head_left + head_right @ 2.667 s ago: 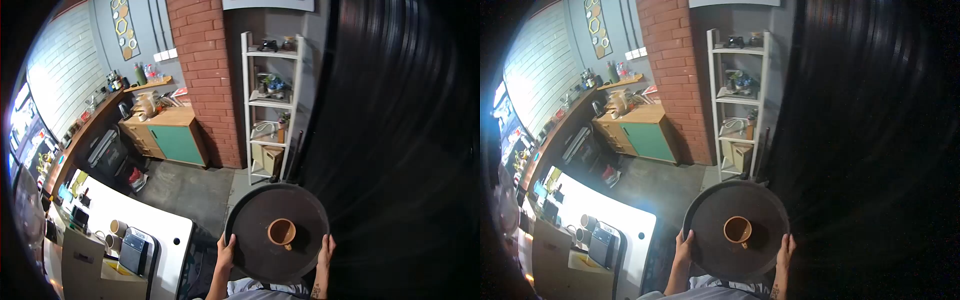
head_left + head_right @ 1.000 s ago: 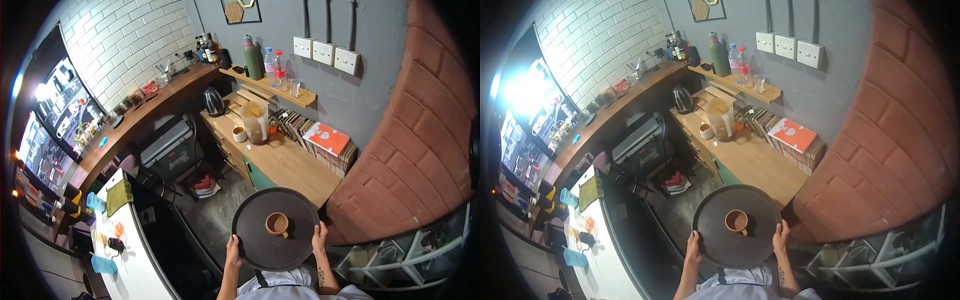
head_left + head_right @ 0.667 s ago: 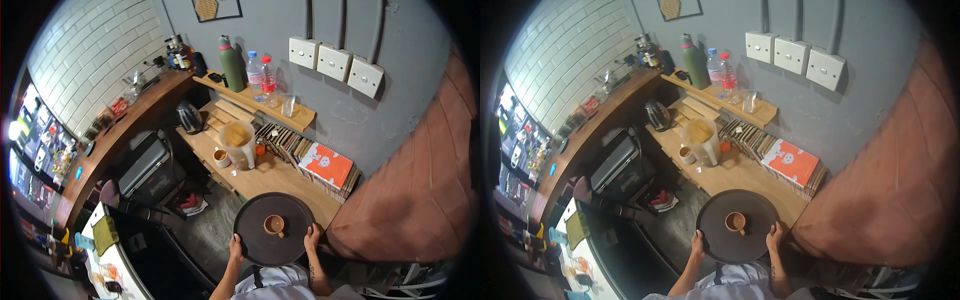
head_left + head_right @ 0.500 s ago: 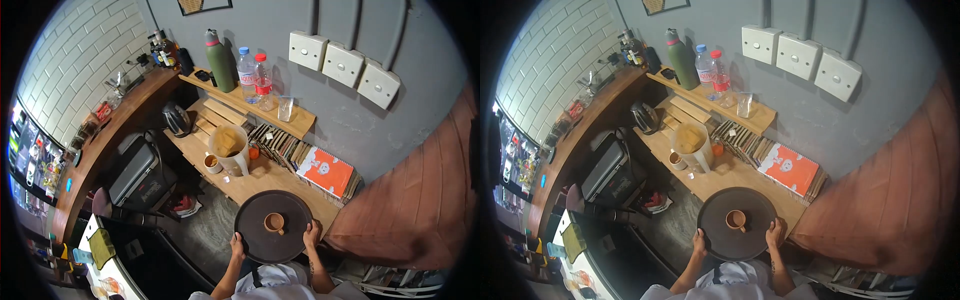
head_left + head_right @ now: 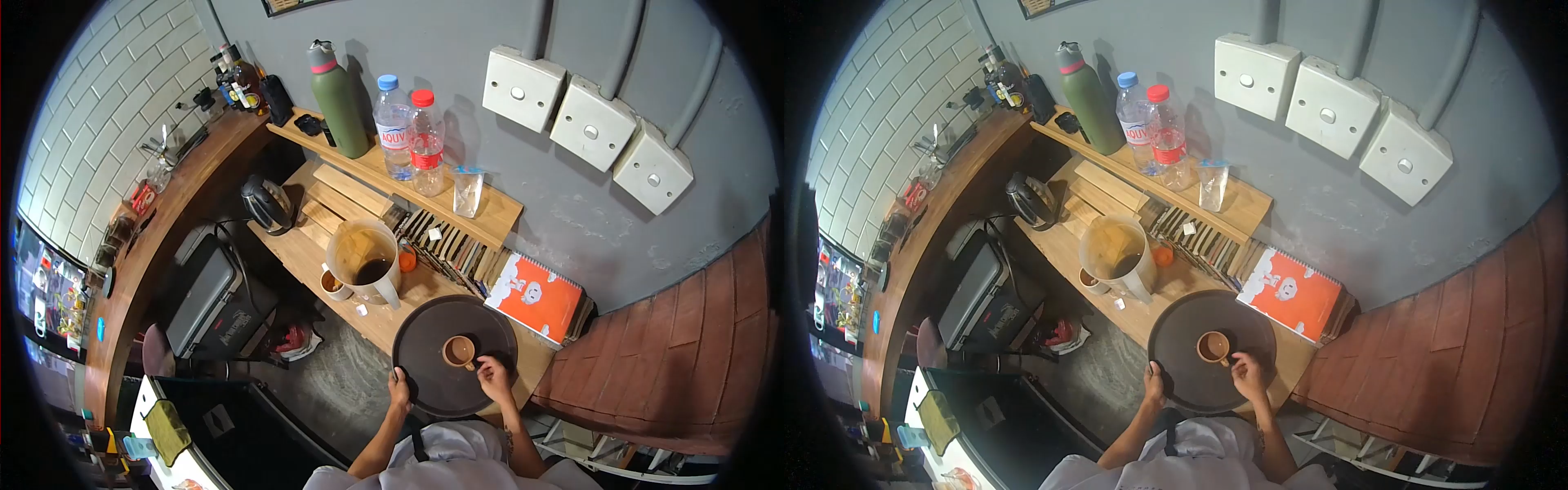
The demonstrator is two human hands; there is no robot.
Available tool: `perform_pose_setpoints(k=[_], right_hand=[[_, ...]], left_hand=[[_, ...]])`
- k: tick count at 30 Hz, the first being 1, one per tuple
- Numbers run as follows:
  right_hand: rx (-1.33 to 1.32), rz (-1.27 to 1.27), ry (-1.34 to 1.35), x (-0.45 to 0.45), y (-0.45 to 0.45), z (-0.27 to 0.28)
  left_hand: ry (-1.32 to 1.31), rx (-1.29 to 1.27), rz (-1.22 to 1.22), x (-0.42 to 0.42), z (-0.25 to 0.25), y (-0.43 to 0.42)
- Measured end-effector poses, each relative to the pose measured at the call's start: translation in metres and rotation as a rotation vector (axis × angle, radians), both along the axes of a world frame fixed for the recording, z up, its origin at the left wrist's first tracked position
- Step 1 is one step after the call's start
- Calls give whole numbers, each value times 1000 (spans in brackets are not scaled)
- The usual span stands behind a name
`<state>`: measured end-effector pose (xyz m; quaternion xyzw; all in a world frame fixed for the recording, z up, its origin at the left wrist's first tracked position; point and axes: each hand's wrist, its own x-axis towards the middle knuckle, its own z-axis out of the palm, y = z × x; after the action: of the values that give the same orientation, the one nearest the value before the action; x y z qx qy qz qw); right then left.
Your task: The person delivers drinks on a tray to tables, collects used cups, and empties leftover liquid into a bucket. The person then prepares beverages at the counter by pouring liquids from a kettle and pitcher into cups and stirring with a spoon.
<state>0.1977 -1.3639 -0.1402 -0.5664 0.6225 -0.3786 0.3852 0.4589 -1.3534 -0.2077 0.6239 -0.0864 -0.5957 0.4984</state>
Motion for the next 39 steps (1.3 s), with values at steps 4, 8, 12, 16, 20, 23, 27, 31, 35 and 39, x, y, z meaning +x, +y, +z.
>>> perform_pose_setpoints(k=[4, 8, 12, 16, 20, 23, 27, 31, 35, 39], right_hand=[[151, 29, -198, 16, -4, -7], [452, 44, -315, 21, -9, -5], [560, 96, -427, 34, -12, 2], [493, -83, -515, 71, -3, -2], [404, -81, -513, 133, -2, -5], [401, 68, -521, 184, 6, 12], [393, 419, -466, 271, 33, 50], [343, 755, -427, 355, 91, 70], [411, 1045, -428, 431, 172, 102], [494, 1339, -404, 490, 248, 121]], left_hand=[[10, 99, -35, 0, 26, -6], [-4, 208, -106, 17, 18, 4], [-9, 136, -186, 49, 48, 23], [101, 112, -42, 86, 51, 72], [88, 94, 103, 117, 81, 116], [57, 32, 224, 134, 106, 160], [-65, -84, 319, 167, 139, 215], [-227, -190, 421, 206, 164, 279], [-421, -247, 569, 251, 188, 349], [-727, -147, 713, 273, 220, 425]])
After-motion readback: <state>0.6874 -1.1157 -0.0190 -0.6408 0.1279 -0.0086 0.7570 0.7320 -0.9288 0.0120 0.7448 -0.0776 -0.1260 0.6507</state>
